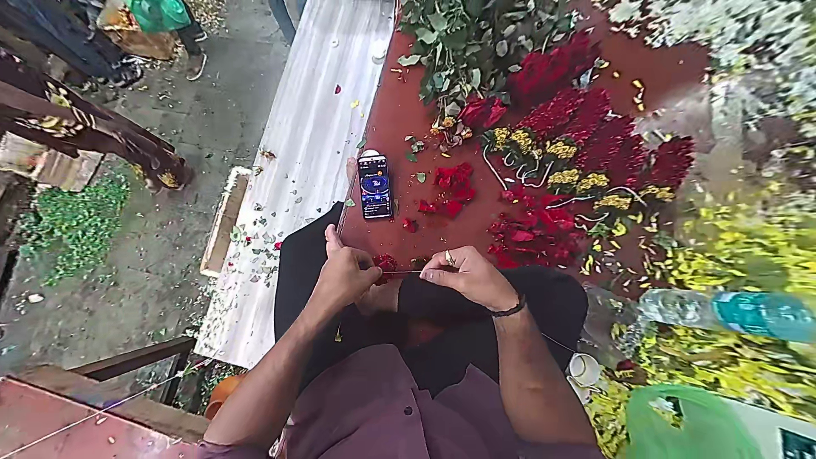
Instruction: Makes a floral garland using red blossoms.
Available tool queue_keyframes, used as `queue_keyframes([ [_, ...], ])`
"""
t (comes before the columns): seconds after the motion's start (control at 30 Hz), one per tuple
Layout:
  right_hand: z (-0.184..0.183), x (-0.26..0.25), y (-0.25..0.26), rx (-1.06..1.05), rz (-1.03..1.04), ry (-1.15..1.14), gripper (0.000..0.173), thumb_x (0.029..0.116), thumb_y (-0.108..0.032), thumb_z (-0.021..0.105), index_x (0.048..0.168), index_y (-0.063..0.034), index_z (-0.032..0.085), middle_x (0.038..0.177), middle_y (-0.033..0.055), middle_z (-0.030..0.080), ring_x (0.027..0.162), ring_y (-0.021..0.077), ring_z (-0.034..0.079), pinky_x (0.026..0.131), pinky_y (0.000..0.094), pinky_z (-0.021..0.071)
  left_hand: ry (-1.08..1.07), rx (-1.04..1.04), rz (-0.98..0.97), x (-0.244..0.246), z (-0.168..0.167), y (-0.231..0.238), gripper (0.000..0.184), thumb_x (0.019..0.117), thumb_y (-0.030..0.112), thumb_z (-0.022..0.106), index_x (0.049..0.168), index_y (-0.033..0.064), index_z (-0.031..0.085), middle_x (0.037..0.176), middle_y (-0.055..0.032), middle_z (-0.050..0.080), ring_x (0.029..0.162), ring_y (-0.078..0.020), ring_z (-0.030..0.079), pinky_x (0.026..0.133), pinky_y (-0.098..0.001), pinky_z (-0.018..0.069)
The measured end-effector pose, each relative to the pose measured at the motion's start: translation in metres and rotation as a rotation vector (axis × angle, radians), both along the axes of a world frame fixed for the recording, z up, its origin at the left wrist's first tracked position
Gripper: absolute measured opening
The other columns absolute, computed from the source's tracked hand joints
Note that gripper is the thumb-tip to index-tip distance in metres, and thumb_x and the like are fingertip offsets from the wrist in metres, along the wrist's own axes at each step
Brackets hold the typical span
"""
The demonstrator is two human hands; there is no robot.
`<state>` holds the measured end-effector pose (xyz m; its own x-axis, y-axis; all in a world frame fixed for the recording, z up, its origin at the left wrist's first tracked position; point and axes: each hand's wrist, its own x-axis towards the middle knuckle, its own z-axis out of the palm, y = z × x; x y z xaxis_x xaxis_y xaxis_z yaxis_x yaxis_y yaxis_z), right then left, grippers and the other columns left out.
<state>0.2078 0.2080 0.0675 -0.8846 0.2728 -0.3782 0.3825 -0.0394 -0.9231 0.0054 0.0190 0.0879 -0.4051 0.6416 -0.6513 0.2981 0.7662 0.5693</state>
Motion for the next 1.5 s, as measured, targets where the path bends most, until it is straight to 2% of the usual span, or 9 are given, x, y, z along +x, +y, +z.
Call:
queue_keyframes([
  [0.13, -0.051, -0.013, 0.068, 0.349, -0.096, -0.334, 0.018, 0.1006, -0.018, 0.064, 0.111, -0.0101, 0.077, 0.101, 0.0078, 0.075, 0.09, 0.0224, 0.072, 0.083, 0.0489, 0.0594, -0.095, 0.101, 0.022, 0.007, 0.001, -0.001, 0.021, 0.0925, 0.033, 0.071, 0.084, 0.015, 0.076, 0.078, 0.0019, 0.071, 0.073, -0.0101, 0.067, 0.071, -0.0398, 0.0562],
  [0.27, -0.125, -0.039, 0.13, 0.747, -0.213, -0.61, 0.02, 0.0918, -0.015, 0.067, 0.109, -0.0131, 0.079, 0.114, 0.0157, 0.073, 0.111, 0.0377, 0.067, 0.093, 0.0673, 0.0507, -0.199, 0.17, 0.0, 0.016, -0.008, -0.006, 0.022, 0.0939, 0.032, 0.069, 0.085, 0.0124, 0.075, 0.078, 0.0023, 0.07, 0.073, -0.0078, 0.065, 0.071, -0.0352, 0.0557],
  [0.4, -0.168, -0.051, 0.144, 0.841, -0.233, -0.667, 0.032, 0.0815, -0.032, 0.082, 0.106, -0.0119, 0.076, 0.116, 0.0169, 0.068, 0.114, 0.0399, 0.062, 0.091, 0.0643, 0.0515, -0.225, 0.171, 0.046, 0.021, -0.013, -0.014, 0.021, 0.0944, 0.031, 0.069, 0.083, 0.0143, 0.075, 0.076, 0.0047, 0.07, 0.068, -0.0053, 0.064, 0.066, -0.0318, 0.0547],
  [0.53, -0.156, -0.05, 0.143, 0.688, -0.381, -0.6, 0.024, 0.0764, -0.021, 0.085, 0.093, -0.0065, 0.075, 0.098, 0.0193, 0.072, 0.097, 0.0394, 0.068, 0.085, 0.0662, 0.0518, -0.221, 0.182, 0.08, 0.017, -0.015, -0.021, 0.02, 0.0942, 0.031, 0.069, 0.084, 0.0146, 0.076, 0.079, 0.0048, 0.071, 0.071, -0.0045, 0.065, 0.067, -0.0296, 0.0553],
  [0.7, -0.114, -0.038, 0.134, 0.12, -0.59, -0.391, 0.05, 0.0874, 0.002, 0.067, 0.135, -0.0129, 0.064, 0.105, 0.0151, 0.068, 0.064, 0.0192, 0.064, 0.054, 0.0333, 0.0545, -0.25, 0.219, 0.092, 0.013, -0.013, -0.017, 0.02, 0.0944, 0.03, 0.07, 0.086, 0.013, 0.075, 0.077, 0.0046, 0.07, 0.068, -0.0044, 0.065, 0.066, -0.0289, 0.0548],
  [0.8, -0.075, -0.036, 0.118, -0.04, -0.586, -0.325, 0.031, 0.0968, -0.005, 0.062, 0.126, -0.0091, 0.068, 0.107, 0.0125, 0.072, 0.072, 0.0204, 0.07, 0.06, 0.0352, 0.0604, -0.254, 0.235, 0.104, 0.015, -0.009, -0.019, 0.02, 0.0941, 0.031, 0.071, 0.085, 0.0133, 0.075, 0.076, 0.0051, 0.07, 0.067, -0.0036, 0.063, 0.065, -0.0286, 0.0531],
  [1.17, -0.023, -0.017, 0.044, 0.024, -0.663, 0.06, 0.014, 0.0923, -0.001, 0.069, 0.104, -0.0048, 0.075, 0.091, 0.0059, 0.074, 0.066, 0.0137, 0.067, 0.053, 0.028, 0.0554, -0.269, 0.249, 0.093, 0.031, -0.006, -0.03, 0.022, 0.094, 0.03, 0.071, 0.083, 0.0115, 0.075, 0.076, 0.0029, 0.07, 0.069, -0.006, 0.064, 0.067, -0.0306, 0.0538],
  [1.4, -0.041, -0.013, 0.033, 0.0, -0.572, 0.12, 0.024, 0.0931, 0.004, 0.059, 0.109, -0.0046, 0.075, 0.103, 0.0071, 0.074, 0.071, 0.0148, 0.066, 0.066, 0.0317, 0.0581, -0.245, 0.227, 0.11, 0.026, 0.0, -0.029, 0.021, 0.0948, 0.029, 0.07, 0.084, 0.012, 0.076, 0.076, 0.0039, 0.07, 0.069, -0.0051, 0.064, 0.067, -0.03, 0.0534],
  [1.5, -0.045, -0.008, 0.035, 0.062, -0.489, 0.17, 0.042, 0.0799, 0.011, 0.067, 0.118, -0.0062, 0.073, 0.109, 0.0086, 0.073, 0.082, 0.0174, 0.069, 0.071, 0.0345, 0.0603, -0.233, 0.222, 0.153, 0.024, 0.0, -0.026, 0.02, 0.0947, 0.029, 0.071, 0.085, 0.0122, 0.076, 0.077, 0.0036, 0.071, 0.071, -0.0057, 0.065, 0.069, -0.0308, 0.0548],
])
